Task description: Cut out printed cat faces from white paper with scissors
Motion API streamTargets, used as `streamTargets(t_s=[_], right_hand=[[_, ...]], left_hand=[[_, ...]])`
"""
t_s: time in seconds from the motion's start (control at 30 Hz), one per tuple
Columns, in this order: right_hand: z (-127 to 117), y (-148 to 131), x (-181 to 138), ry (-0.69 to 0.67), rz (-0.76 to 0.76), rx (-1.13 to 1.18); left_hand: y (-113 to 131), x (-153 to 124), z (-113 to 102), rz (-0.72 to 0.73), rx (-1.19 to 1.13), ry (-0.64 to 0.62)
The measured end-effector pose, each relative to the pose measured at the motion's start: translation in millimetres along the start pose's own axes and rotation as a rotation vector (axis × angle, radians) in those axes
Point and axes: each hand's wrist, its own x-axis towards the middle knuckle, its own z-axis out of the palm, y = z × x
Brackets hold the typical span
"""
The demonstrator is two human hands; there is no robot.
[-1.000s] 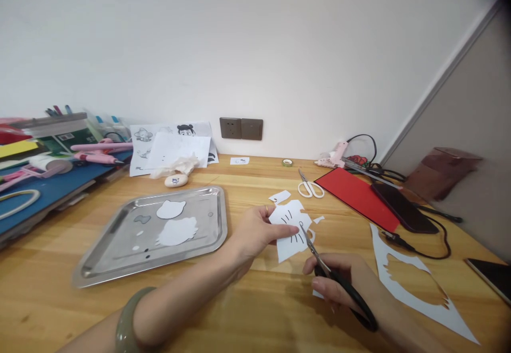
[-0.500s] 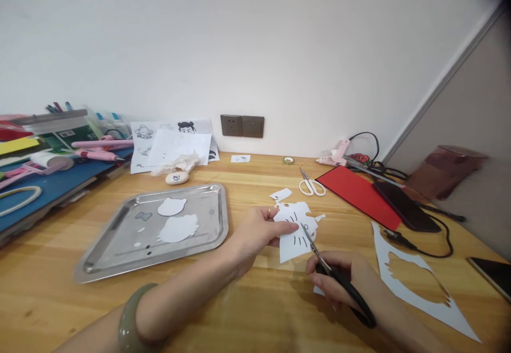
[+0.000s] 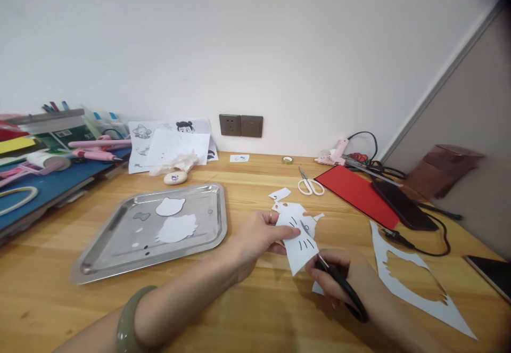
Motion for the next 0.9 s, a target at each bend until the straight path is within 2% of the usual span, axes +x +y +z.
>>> streamTargets(t_s=[0.17, 0.5, 0.7, 0.9], right_hand=[[2.5, -0.7, 1.0, 0.017, -0.002, 0.027], [4.8, 4.1, -1.8, 0.015, 0.037, 0.057], [5.5, 6.8, -1.6, 0.002, 0.051, 0.067], [0.9, 4.3, -0.4, -0.005, 0.067, 0.034]], left_hand=[[-3.1, -1.9, 2.1, -0.016, 0.049, -0.04], [-14.7, 2.1, -2.2, -0.072, -0.001, -0.137], [-15.9, 3.3, -3.8, -0.107, 0.019, -0.137], [-10.2, 6.3, -4.4, -0.023, 0.017, -0.068]])
